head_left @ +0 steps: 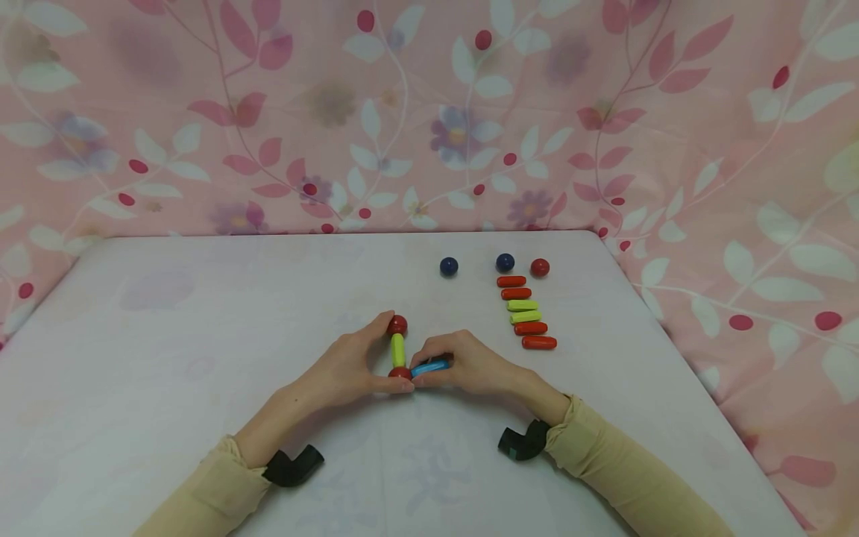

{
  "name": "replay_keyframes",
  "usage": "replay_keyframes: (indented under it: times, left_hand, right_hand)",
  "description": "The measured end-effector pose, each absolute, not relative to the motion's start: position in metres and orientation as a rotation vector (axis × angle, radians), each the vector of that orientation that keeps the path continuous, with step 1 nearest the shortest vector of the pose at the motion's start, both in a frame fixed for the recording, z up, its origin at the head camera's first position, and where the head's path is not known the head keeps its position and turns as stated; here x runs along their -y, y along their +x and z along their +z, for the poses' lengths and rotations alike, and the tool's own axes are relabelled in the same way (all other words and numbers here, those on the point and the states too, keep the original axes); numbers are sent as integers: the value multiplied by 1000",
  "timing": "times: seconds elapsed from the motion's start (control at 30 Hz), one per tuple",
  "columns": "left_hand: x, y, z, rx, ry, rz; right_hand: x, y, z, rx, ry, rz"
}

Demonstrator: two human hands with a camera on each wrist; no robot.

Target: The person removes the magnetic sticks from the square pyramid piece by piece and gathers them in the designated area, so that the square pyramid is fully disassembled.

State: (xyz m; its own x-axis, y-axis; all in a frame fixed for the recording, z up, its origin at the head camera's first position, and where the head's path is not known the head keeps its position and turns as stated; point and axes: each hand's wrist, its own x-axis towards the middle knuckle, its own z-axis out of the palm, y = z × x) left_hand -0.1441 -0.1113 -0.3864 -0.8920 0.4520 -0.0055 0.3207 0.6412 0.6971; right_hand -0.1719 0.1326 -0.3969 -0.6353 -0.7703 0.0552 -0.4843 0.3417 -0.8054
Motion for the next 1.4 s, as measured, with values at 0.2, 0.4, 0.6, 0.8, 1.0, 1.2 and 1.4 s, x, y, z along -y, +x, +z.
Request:
replay_keyframes:
  times: [0.2, 0.4, 0.6, 0.8, 1.0, 1.2, 1.4]
  left_hand:
    - [111, -144, -385, -2673, 637, 1095]
    - [111, -144, -384, -2672, 633, 1090]
    - [110, -144, -384, -2669, 592, 1072]
    - [109, -145, -385, -2664, 563, 1063]
    - [109, -144, -385, -2656, 545, 1060]
    - [109, -144, -384, -2655, 539, 1059]
    - [109, -144, -385, -2654, 533, 1061]
  right_hand:
    - [-133, -172, -398, -2279, -1114, -1202]
    - [-134, -173, -396, -2289, -1105, -1198]
    - [-143, -177, -391, -2384, -887, -1218]
    - [-155, -187, -387, -2544, -646, -1284]
    - [-170, -200, -388, -2686, -565, -1299]
    - [-180, -208, -390, -2788, -467, -1263]
    - [-182, -209, -390, -2778, -444, -1306]
